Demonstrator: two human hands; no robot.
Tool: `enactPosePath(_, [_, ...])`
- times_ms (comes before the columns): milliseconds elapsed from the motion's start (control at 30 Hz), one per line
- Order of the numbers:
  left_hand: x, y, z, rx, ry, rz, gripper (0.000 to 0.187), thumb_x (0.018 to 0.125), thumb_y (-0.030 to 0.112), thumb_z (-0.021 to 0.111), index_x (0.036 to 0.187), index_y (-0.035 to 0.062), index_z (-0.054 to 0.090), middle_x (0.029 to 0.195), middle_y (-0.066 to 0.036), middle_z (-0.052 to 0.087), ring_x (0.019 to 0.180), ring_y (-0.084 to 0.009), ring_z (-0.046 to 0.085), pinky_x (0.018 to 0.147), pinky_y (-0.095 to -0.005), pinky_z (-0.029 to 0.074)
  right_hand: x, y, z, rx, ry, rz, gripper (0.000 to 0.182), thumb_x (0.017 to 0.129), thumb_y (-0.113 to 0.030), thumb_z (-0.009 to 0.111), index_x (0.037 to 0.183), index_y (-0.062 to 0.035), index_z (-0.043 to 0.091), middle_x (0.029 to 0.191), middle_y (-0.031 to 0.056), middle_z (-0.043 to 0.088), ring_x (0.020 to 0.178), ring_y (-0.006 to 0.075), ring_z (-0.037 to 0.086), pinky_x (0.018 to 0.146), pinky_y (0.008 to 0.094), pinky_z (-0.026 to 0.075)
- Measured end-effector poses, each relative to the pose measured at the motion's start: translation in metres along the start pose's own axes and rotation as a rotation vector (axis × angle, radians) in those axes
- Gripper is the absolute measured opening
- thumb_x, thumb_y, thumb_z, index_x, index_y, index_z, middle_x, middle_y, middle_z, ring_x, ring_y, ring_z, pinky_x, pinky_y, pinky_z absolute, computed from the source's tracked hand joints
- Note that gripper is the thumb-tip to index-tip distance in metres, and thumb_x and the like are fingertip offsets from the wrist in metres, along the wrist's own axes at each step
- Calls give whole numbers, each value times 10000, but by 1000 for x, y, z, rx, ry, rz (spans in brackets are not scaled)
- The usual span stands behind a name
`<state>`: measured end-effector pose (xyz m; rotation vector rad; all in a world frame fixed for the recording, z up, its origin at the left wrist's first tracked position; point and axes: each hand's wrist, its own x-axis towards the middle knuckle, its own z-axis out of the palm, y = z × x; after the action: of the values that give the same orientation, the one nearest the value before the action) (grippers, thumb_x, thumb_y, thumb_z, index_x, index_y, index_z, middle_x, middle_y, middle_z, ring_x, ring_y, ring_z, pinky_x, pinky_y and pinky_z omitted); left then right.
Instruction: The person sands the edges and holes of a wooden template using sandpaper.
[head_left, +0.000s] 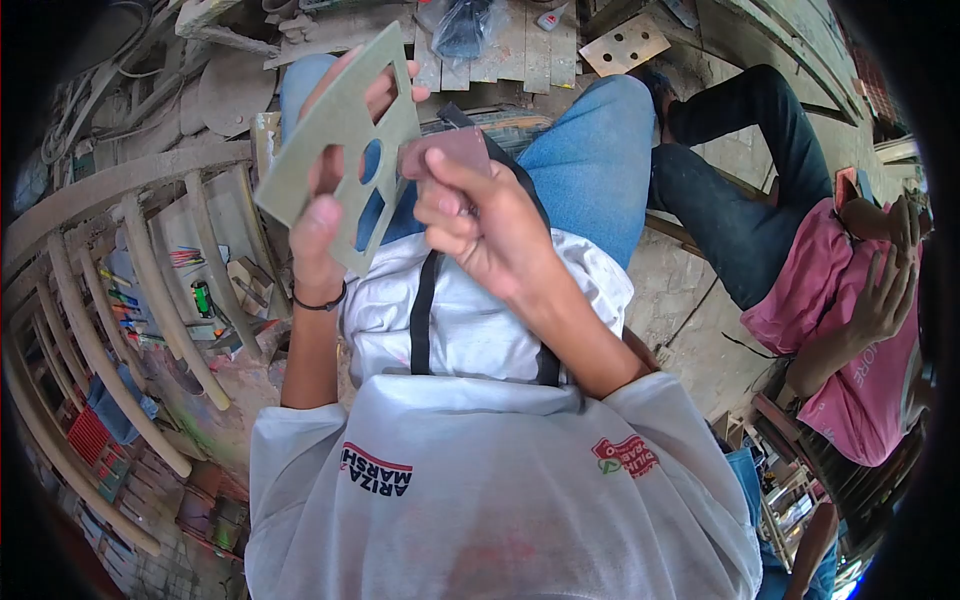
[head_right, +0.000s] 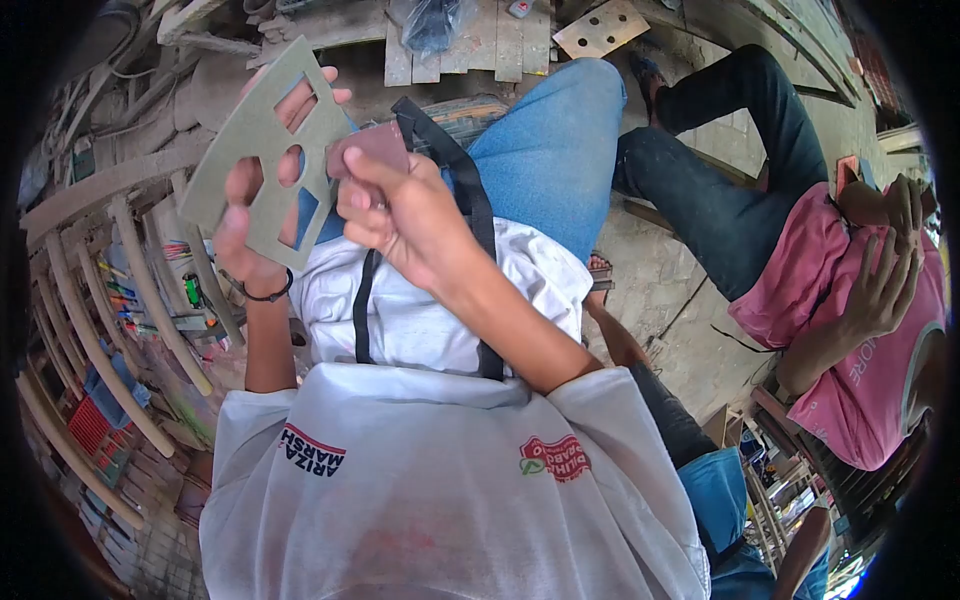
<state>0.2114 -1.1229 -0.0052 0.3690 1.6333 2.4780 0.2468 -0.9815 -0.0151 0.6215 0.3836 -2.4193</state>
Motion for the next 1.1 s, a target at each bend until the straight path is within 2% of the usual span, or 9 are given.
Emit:
enactPosePath(167, [5, 3, -12, -173, 29, -134, 940, 797, 551, 436, 1458, -37, 115, 1395, -408, 240, 1303, -511, 291, 1075, -559, 213, -8, 2, -10, -1132, 33, -391, 236, 924, -179, 574, 1056, 13, 613, 620, -5, 489, 533, 40, 408, 474, 202, 310])
enactPosePath(267, [7, -3, -13, -456, 5, -40, 800, 811, 526, 433, 1410, 8, 321, 1397, -423, 216, 1316, -541, 238, 1077, -583, 179, -21, -27, -1, -1021, 94, -389, 304, 902, -135, 589, 1175, -4, 606, 650, -17, 522, 565, 30, 435, 498, 197, 340])
enactPosePath(467, [12, 5, -18, -602, 16, 42, 821, 838, 535, 358, 1443, -2, 221, 1401, -390, 246, 1287, -528, 291, 1055, -566, 251, -34, -43, -9, -1095, 158, -464, 376, 891, -127, 611, 1245, -9, 568, 785, 23, 618, 685, 46, 525, 586, 208, 424])
enactPosePath(533, [15, 8, -22, -393, -77, 25, 380, 801, 543, 467, 820, 175, 561, 1441, -410, 110, 1352, -556, 112, 1095, -601, 107, -33, -39, -11, -1172, 159, -466, 390, 890, -140, 621, 1250, -2, 561, 849, 53, 648, 745, 67, 569, 641, 211, 459])
enactPosePath(733, [14, 15, -13, -412, -35, -15, 386, 809, 564, 451, 843, 198, 570, 1442, -407, 114, 1352, -563, 85, 1083, -622, 108, -18, -32, -11, -1110, 133, -550, 371, 866, -167, 657, 1196, -8, 603, 1060, 127, 652, 979, 155, 603, 856, 259, 467])
enactPosePath(867, [14, 16, -16, -447, -190, 44, 428, 809, 589, 432, 882, 194, 581, 1439, -408, 123, 1353, -561, 90, 1077, -633, 113, -15, -33, -13, -1239, 69, -720, 335, 850, -143, 662, 1160, -20, 632, 979, 86, 660, 845, 133, 577, 754, 243, 441])
enactPosePath(967, [12, 25, -2, -373, 132, -67, 427, 805, 596, 430, 867, 197, 570, 1438, -406, 134, 1352, -560, 98, 1077, -632, 121, -17, -36, -13, -1414, 66, -781, 304, 834, -80, 657, 1132, -19, 650, 918, 55, 649, 780, 109, 538, 680, 223, 404])
enactPosePath(1067, [14, 21, -14, -422, -93, 3, 469, 797, 598, 443, 949, 180, 592, 1438, -402, 143, 1348, -560, 113, 1083, -620, 128, -22, -36, -7, -1539, 59, -816, 298, 797, -26, 667, 1094, -35, 675, 801, 47, 612, 701, 105, 512, 603, 222, 384])
enactPosePath(1100, [17, 29, -5, -371, -133, 40, 481, 810, 572, 490, 984, 140, 611, 1418, -394, 204, 1287, -431, 280, 1047, -602, 236, -23, -36, -5, -1586, 44, -816, 306, 782, -8, 671, 1084, -50, 684, 744, 41, 583, 654, 104, 492, 561, 226, 371])
